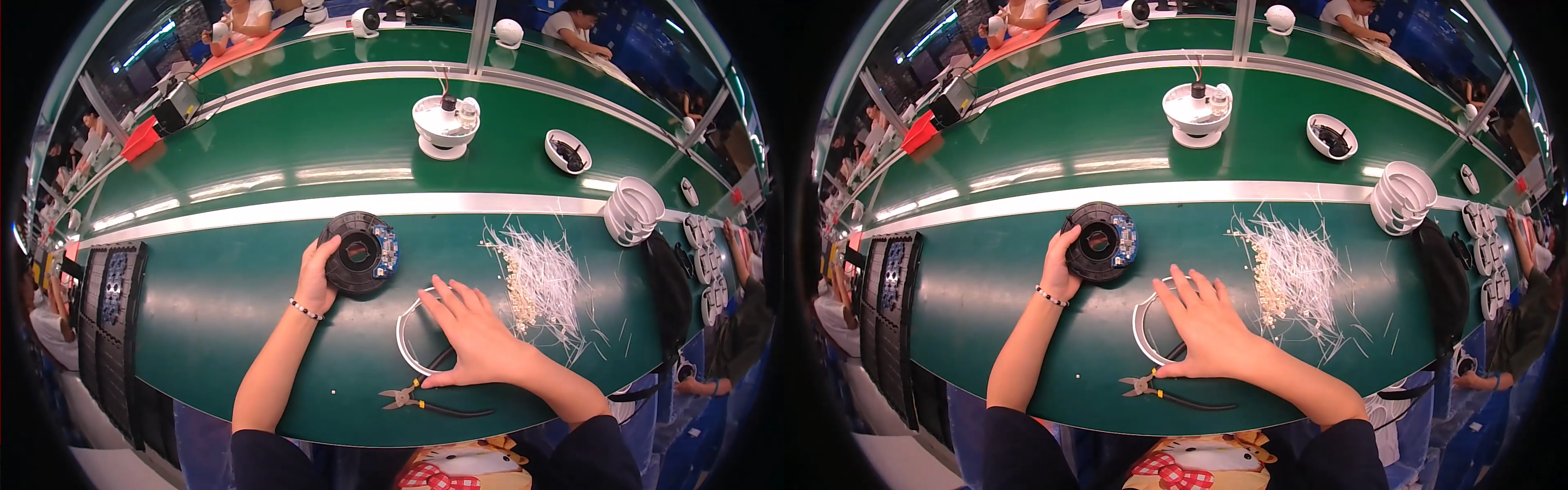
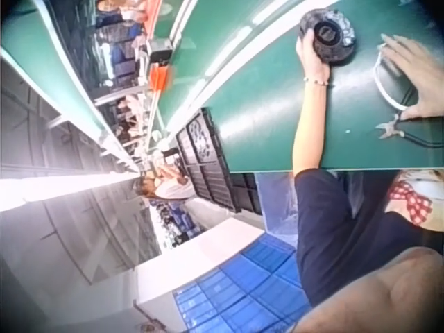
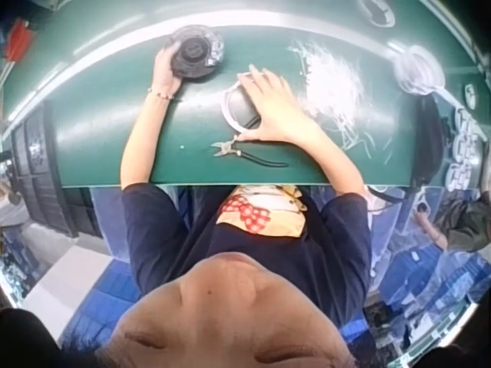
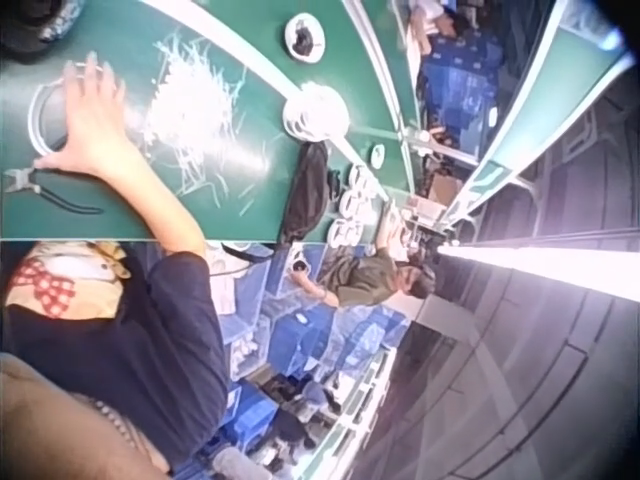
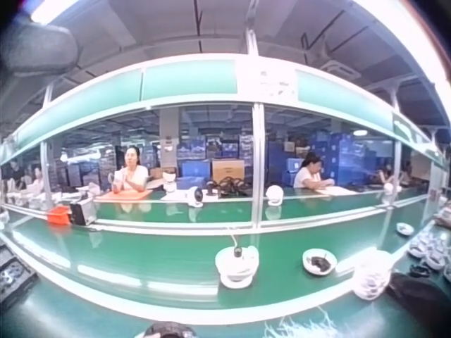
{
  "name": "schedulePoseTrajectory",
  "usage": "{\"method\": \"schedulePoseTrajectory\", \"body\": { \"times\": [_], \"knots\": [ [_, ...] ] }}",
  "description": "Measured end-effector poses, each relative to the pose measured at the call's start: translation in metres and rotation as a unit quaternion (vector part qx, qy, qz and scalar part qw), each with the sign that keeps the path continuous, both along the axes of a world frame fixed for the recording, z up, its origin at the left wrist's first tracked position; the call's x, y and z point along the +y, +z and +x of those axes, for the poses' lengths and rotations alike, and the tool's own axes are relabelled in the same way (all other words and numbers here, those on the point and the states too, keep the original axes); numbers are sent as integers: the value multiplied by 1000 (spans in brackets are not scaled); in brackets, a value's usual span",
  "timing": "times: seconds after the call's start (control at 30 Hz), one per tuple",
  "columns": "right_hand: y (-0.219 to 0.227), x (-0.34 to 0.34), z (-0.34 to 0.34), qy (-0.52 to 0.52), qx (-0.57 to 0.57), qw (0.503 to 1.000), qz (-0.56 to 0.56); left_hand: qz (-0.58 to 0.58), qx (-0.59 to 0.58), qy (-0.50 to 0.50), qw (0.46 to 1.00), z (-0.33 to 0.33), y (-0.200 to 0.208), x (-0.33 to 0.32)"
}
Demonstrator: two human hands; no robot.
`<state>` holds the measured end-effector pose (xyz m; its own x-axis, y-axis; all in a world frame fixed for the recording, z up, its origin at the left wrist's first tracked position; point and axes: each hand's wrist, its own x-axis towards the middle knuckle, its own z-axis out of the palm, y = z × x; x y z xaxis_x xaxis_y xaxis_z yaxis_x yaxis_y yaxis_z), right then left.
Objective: Assembling LED light components on a factory assembly line.
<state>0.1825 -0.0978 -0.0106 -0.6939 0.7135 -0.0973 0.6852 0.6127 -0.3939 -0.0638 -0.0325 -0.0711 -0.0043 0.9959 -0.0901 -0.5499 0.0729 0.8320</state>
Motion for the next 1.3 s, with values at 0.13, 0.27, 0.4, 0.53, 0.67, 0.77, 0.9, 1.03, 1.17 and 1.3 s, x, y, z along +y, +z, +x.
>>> {"method": "schedulePoseTrajectory", "body": {
  "times": [0.13, 0.27, 0.4, 0.53, 0.67, 0.77, 0.9, 1.03, 1.17, 1.3],
  "knots": [
    [-4, -1, 5, -42, 21, 999, 2, 16, 38, -3, 999, 9, 4, 0],
    [-14, 1, 16, -139, 274, 950, 56, 92, 104, 28, 990, 28, -1, -3],
    [-24, 15, 22, -266, 545, 791, -82, 126, 114, -10, 985, 80, 14, -11],
    [-30, 14, 25, -282, 474, 834, 9, 98, 99, -141, 980, 131, 19, -18],
    [-24, 9, 40, -250, 400, 871, 136, 14, -138, -387, 912, 126, 17, -9],
    [-21, 8, 42, -255, 369, 884, 130, -1, -143, -434, 889, 124, 22, -8],
    [-20, 6, 38, -236, 333, 900, 155, -50, -88, -346, 933, 139, 31, -11],
    [-21, 8, 39, -230, 339, 899, 155, -38, -72, -380, 921, 131, 24, -10],
    [-20, 9, 35, -220, 343, 899, 160, -33, -82, -403, 911, 123, 19, -6],
    [-19, 11, 32, -197, 332, 907, 170, -43, -113, -410, 904, 113, 12, -5]
  ]
}}
